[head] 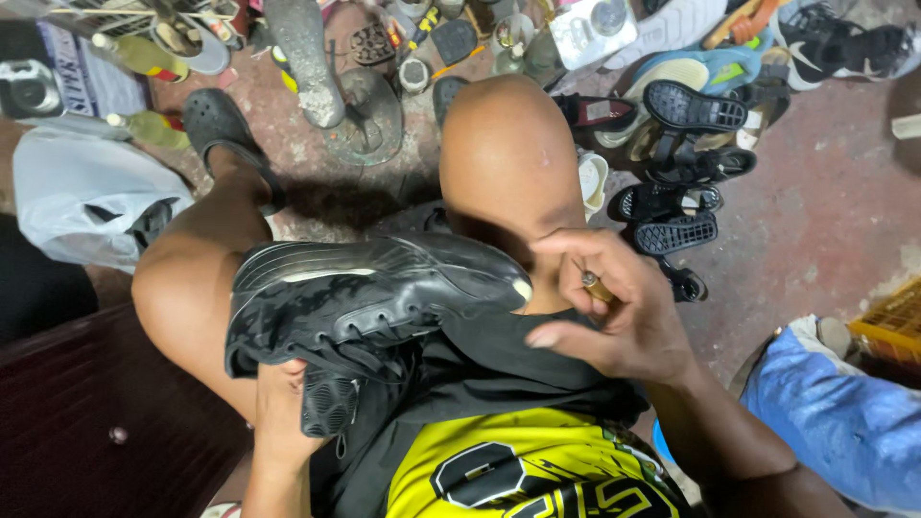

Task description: The person sits on the floor and hand-stitches the edge of a black sneaker with a needle and thread, repeatedly pushing the needle through the shoe and pulling the thread tight while holding the shoe against their lap.

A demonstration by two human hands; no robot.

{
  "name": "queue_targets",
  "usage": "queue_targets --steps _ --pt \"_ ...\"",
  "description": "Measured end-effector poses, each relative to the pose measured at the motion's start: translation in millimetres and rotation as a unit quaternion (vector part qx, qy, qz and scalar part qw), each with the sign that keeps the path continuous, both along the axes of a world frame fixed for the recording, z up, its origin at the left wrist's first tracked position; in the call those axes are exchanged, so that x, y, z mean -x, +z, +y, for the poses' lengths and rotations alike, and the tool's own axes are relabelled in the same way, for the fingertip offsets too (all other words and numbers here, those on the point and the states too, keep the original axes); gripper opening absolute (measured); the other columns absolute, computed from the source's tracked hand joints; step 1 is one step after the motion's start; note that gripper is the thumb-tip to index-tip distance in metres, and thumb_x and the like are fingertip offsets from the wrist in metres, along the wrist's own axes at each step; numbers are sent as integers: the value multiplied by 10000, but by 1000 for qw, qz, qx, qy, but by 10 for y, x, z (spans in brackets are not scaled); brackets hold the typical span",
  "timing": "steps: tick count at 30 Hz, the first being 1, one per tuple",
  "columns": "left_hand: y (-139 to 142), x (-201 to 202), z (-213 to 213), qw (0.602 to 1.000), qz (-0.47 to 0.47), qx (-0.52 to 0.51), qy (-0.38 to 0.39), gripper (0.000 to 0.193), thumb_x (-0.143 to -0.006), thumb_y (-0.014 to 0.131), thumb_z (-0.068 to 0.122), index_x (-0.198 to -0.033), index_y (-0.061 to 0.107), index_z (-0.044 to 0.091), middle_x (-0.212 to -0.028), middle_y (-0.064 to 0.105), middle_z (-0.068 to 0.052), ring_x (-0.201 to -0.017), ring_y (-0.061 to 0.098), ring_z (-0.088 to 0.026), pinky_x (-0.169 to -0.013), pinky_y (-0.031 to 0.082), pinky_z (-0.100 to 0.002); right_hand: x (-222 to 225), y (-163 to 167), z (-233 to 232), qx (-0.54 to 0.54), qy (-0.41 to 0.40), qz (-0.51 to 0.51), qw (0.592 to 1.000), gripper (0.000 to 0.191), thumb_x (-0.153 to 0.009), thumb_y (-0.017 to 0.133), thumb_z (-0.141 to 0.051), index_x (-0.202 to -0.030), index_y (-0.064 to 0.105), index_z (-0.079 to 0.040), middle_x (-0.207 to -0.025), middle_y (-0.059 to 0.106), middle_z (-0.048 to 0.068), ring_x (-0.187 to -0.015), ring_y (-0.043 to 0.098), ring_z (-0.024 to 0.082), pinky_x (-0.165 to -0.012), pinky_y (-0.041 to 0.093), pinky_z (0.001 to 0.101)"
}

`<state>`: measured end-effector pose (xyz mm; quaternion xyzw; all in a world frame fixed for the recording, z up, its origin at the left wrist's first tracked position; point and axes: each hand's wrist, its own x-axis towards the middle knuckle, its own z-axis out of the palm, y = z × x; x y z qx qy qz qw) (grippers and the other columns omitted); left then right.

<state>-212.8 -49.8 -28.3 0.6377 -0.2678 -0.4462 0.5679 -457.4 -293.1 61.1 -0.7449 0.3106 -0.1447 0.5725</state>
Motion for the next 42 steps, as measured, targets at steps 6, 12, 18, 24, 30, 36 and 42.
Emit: queue_targets --steps 6,12,18,24,30,36,42 --pt "-164 112 36 999 -29 -13 1 330 -871 692 -45 -1200 678 -12 -1130 754 -56 -1023 701 -152 -928 546 -289 166 21 6 2 -39 -38 999 135 -1084 479 -12 -1207 533 -23 -933 596 9 -808 527 90 -745 457 252" --pt "-176 127 138 997 52 8 60 384 -852 728 -24 -1226 640 -5 -1129 736 -59 -992 706 -143 -880 557 -278 121 221 -79 257 55 37 964 133 -940 687 -11 -1072 693 -4 -892 694 117 -769 690 195 -677 536 292" --pt "-65 37 100 998 4 42 37 373 -866 695 -44 -1236 651 -18 -1160 721 -59 -1020 689 -137 -918 543 -266 -75 331 4 350 101 72 928 196 -801 774 -32 -990 759 -78 -922 730 73 -787 702 234 -689 558 337" --pt "-11 28 56 997 -71 -24 23 289 -877 679 -41 -1163 654 -12 -1058 743 -37 -935 698 -116 -837 551 -251 -113 297 85 417 96 99 898 159 -836 762 -19 -982 783 -79 -949 732 59 -796 680 222 -712 542 336" --pt "3 69 75 994 -113 4 -1 272 -841 680 -79 -1101 694 -1 -1058 736 -34 -959 679 -118 -877 536 -257 -75 203 138 424 128 106 890 176 -792 764 -26 -959 794 -75 -969 753 60 -774 683 221 -678 545 324" --pt "-46 166 111 996 -82 -17 9 230 -846 686 -87 -1055 697 7 -1011 741 -17 -913 677 -107 -830 533 -248 31 101 153 410 120 81 901 127 -887 765 -9 -998 771 -71 -1026 744 52 -855 705 192 -755 568 300" --pt "-95 195 141 998 -54 5 8 247 -867 688 -102 -1089 688 6 -1030 733 -12 -936 678 -102 -853 537 -252 -64 63 187 402 157 78 899 167 -817 796 -38 -982 779 -63 -950 722 50 -771 663 212 -679 546 330"
